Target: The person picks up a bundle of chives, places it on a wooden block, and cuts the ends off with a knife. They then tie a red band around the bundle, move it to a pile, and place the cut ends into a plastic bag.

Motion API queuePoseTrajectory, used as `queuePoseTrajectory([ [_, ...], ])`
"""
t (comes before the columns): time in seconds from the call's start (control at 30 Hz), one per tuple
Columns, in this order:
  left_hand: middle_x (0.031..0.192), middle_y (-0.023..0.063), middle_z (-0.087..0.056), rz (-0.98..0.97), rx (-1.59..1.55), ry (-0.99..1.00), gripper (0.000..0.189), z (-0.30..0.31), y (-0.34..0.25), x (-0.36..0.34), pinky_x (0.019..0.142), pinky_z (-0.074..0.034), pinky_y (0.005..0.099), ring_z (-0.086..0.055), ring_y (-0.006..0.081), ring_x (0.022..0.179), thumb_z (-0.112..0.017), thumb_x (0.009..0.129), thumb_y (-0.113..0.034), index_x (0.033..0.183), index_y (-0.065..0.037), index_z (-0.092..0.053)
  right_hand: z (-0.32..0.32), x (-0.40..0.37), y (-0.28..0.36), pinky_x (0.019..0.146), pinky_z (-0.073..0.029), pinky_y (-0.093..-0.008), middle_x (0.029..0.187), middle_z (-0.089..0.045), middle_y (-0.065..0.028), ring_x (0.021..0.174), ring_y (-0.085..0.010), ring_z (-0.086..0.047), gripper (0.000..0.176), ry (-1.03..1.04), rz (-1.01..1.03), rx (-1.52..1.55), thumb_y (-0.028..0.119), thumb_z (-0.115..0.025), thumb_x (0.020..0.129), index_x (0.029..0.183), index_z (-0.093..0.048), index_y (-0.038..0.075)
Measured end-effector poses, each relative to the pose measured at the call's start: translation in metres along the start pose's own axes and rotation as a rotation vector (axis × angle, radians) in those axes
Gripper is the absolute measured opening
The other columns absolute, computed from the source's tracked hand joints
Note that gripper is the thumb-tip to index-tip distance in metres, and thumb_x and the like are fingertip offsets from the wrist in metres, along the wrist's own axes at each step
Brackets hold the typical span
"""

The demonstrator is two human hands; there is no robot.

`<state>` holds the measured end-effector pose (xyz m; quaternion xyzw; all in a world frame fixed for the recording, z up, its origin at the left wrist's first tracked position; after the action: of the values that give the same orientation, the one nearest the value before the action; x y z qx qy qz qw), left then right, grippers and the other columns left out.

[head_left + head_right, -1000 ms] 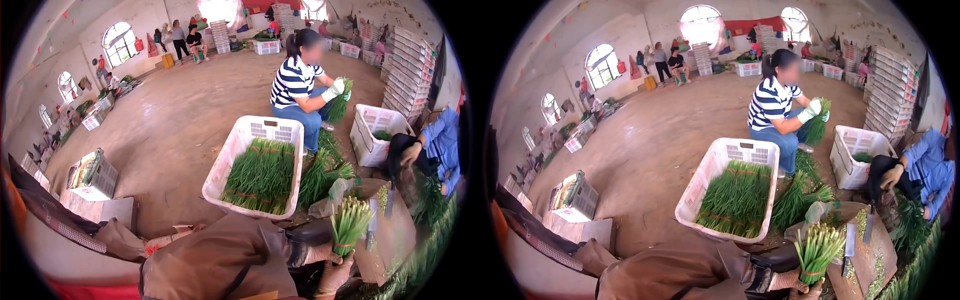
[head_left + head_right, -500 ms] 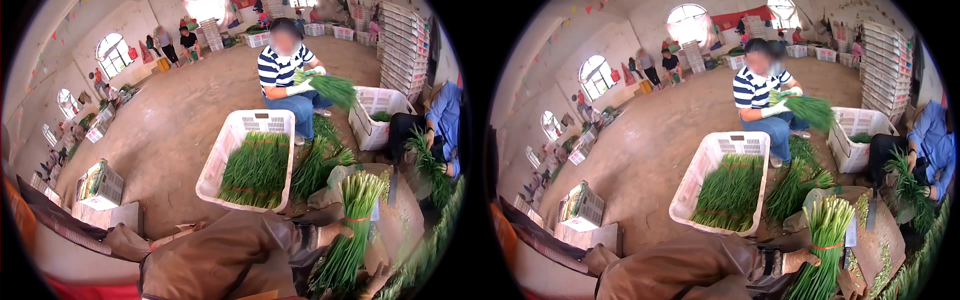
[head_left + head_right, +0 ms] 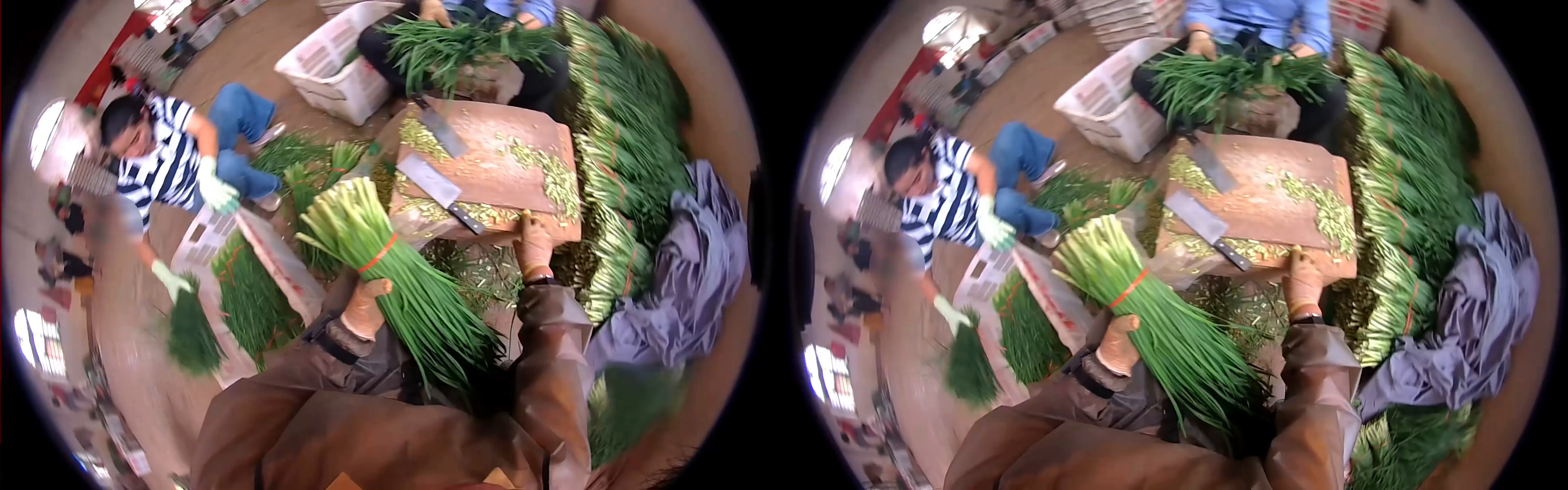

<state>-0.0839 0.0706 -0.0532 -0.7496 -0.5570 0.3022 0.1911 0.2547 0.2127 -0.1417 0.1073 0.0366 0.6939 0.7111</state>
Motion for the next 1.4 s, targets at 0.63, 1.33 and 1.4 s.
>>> queuePoseTrajectory([
  [0.63,0.116,0.0154,-0.06,-0.342,1.698,0.212,0.083,-0.099,-0.162,0.213,0.097,-0.045,0.0375,-0.058,0.0275,0.109,-0.087,0.056,-0.022,0.126,-0.001,-0.048,0.039,-0.018,0.05,0.086,-0.049,-0.043,0.108,-0.065,-0.0215,0.101,-0.0393,-0.062,0.042,0.172,-0.221,0.77,0.029,-0.065,0.087,0.125,-0.056,0.014],
  [1.33,0.135,0.019,-0.048,0.027,2.517,-0.031,0.137,-0.12,0.046,0.314,0.105,-0.036,0.0438,-0.046,0.0307,0.127,-0.089,0.053,-0.046,0.151,-0.003,-0.003,0.044,-0.096,-0.022,0.045,-0.037,-0.0216,0.071,-0.059,-0.001,0.05,-0.0063,-0.047,0.021,0.07,-0.719,1.356,0.014,-0.058,0.094,0.113,-0.059,0.007],
  [1.4,0.12,0.0132,-0.059,0.028,2.503,-0.063,0.108,-0.115,0.043,0.32,0.098,-0.043,0.0409,-0.056,0.0266,0.114,-0.085,0.06,-0.036,0.145,-0.004,-0.027,0.037,-0.084,-0.019,0.046,-0.039,-0.0219,0.071,-0.059,-0.0008,0.052,-0.0063,-0.049,0.021,0.02,-0.637,1.313,0.016,-0.058,0.094,0.113,-0.059,0.006],
])
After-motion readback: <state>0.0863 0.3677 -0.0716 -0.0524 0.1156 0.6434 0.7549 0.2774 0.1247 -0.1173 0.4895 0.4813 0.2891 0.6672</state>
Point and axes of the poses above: each hand's wrist, its own x-axis towards the middle knuckle, its own z-axis out of the back of the hand, y = z × x, the point moved 5 cm from there along x, towards the middle knuckle
